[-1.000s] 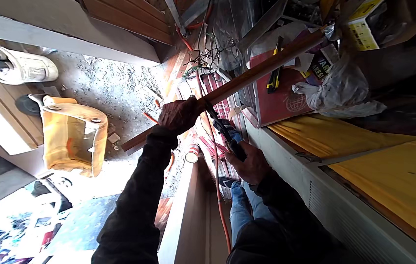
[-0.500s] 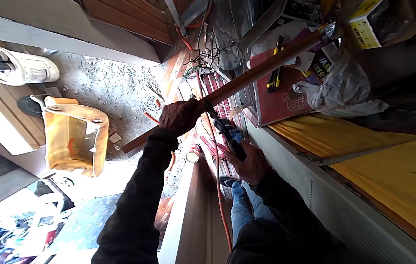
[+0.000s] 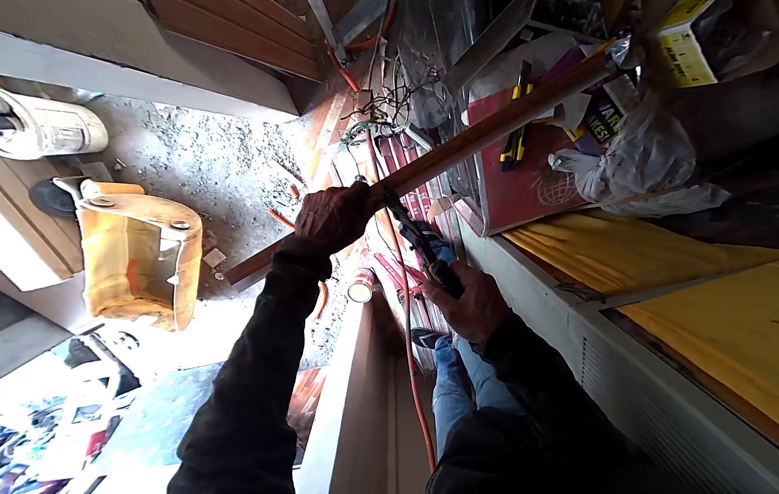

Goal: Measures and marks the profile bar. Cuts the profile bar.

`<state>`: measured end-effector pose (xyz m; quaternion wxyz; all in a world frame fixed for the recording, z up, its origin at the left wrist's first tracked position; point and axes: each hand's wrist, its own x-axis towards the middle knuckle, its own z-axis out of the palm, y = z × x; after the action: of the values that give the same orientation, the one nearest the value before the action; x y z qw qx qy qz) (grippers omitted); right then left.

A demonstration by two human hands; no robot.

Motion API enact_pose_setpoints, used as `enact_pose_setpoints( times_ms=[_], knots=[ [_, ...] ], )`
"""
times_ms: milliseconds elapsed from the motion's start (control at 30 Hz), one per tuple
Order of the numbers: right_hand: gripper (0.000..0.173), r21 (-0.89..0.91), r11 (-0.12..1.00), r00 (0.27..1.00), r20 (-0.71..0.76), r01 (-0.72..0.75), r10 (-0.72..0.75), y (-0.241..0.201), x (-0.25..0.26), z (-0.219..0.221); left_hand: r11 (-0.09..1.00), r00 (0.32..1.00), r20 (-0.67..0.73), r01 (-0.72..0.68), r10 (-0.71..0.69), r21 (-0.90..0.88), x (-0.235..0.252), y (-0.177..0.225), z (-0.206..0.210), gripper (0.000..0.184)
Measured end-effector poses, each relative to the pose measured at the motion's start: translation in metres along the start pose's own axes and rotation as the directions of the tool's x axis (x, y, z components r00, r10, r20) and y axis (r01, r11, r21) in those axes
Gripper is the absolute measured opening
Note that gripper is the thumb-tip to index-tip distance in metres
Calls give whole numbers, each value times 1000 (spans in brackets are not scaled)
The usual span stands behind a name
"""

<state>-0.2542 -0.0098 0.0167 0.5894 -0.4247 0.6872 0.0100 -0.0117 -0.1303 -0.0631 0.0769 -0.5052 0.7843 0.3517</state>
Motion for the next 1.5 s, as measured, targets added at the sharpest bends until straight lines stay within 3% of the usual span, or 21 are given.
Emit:
enact_pose_setpoints(
  times_ms=[200,400,600,733,933,1033,1133,1267,1367,1433,1500],
  knots=[
    [34,-88,995,993,-106,40,-50,1,-1,6,1000,999,33,-4,3,14,4,3,-5,51],
    [36,-59,998,1000,-13,-15,14,-5,2,-4,1000,1000,13,6,-6,-10,2,0,0,52],
    [38,-129,992,1000,-27,-11,8,-10,3,-7,1000,1000,-12,19,-19,-24,5,0,-3,48],
    [35,-40,998,997,64,47,-45,-1,0,-21,993,995,-12,99,-100,-69,9,-5,-11,48],
    [31,73,996,998,41,53,-56,11,1,-19,985,987,-18,157,-159,-67,1,-22,-13,59],
    [25,239,968,997,-16,77,-76,19,1,-17,986,985,-104,127,-139,-111,-9,-18,-8,53],
    [21,472,869,987,-115,151,-109,24,-1,-13,970,955,-272,55,-120,-235,-14,-2,1,47],
    [15,659,706,965,-210,260,-159,22,-4,-6,876,905,-399,-69,-146,-477,-7,31,7,47],
    [20,730,588,934,-321,349,-156,19,-4,0,702,885,-438,-213,-156,-680,9,70,7,45],
    [19,707,573,897,-424,415,-126,17,-1,0,568,853,-488,-312,-186,-761,21,97,4,49],
    [21,604,640,840,-528,476,-127,19,-1,-3,401,804,-548,-434,-232,-806,36,115,-1,50]
  ],
)
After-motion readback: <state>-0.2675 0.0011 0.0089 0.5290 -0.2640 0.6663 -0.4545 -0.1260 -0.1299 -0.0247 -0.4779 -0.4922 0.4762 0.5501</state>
